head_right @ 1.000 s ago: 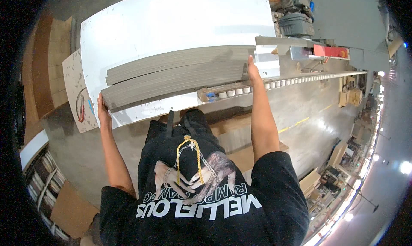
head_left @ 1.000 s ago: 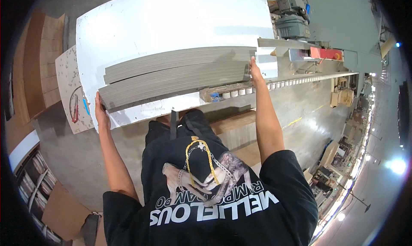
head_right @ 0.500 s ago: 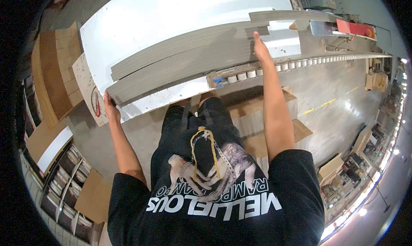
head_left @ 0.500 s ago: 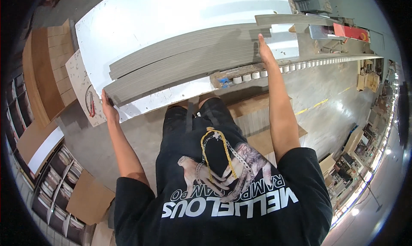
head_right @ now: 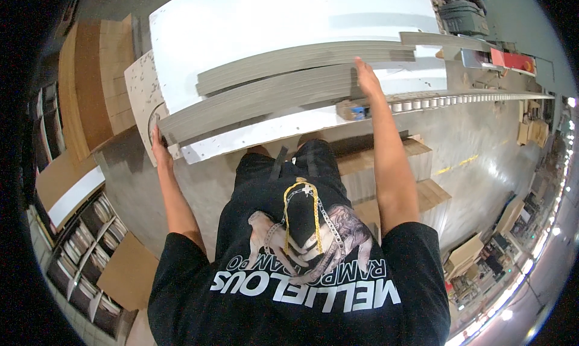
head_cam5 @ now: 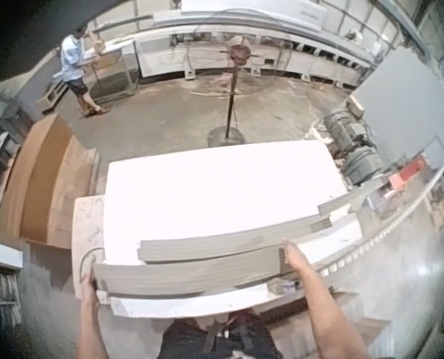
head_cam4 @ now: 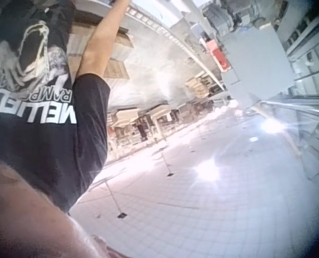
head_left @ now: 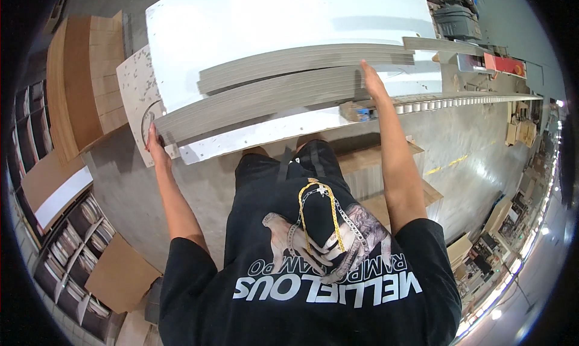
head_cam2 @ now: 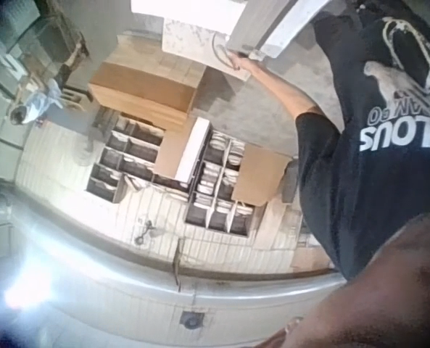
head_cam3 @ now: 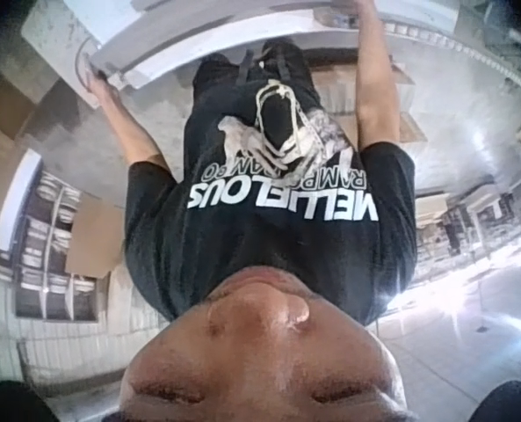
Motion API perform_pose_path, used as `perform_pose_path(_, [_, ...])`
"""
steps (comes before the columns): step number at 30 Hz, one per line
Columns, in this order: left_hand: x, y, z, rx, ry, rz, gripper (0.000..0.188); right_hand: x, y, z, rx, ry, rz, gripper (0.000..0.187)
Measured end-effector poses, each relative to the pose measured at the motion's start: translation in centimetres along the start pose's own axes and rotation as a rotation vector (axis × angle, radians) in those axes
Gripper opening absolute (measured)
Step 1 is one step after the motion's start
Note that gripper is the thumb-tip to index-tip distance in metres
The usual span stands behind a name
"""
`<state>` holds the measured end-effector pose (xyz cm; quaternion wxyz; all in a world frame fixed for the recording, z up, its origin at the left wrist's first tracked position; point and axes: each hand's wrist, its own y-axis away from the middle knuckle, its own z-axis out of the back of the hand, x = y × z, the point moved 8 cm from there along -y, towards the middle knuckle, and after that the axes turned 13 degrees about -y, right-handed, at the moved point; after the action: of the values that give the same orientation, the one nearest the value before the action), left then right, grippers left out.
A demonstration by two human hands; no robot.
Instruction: The person feeds wooden strips along an edge banding machine track and then stacks and aligns the wooden strips on a table by hand.
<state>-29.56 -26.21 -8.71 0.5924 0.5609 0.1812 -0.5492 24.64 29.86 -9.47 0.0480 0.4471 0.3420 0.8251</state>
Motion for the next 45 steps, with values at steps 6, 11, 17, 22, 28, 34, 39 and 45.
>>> perform_pose_path(6, [0.4,-2.4,5.5,0.008,0.011,0.003,0.061,1.7,4.1,-6.9,0.005,-0.098,-0.109,0.099])
perform_pose_path(11, [0.1,-3.6,8.7,0.020,-0.079,0.011,0.061,0.7,2.8,-9.0,0.041,0.009,-0.005,0.110])
perform_pose_path(17, [2.6,-5.3,16.7,-0.142,-0.168,-0.056,0.056,9.8,11.5,-18.5,-0.256,0.775,0.533,0.104])
perform_pose_path(22, [4.0,-3.1,21.3,-0.426,-0.148,-0.122,0.047,16.2,23.2,-37.3,0.349,0.946,0.932,0.108])
perform_pose_path(28, [4.4,0.9,22.7,-0.476,-0.149,-0.155,0.048,14.0,22.3,-43.7,0.447,1.043,0.901,0.122])
perform_pose_path(34, [8.6,5.7,22.1,-0.364,-0.308,-0.135,0.048,13.0,21.8,-46.8,0.374,1.181,0.875,0.114])
perform_pose_path(39, [11.3,11.3,15.3,-0.054,-0.617,-0.335,0.039,13.1,21.7,-45.7,0.455,1.174,0.818,0.112])
perform_pose_path(45, [8.6,14.2,6.7,0.393,-0.583,-0.333,0.037,15.1,26.2,-42.8,0.322,0.921,0.943,0.117])
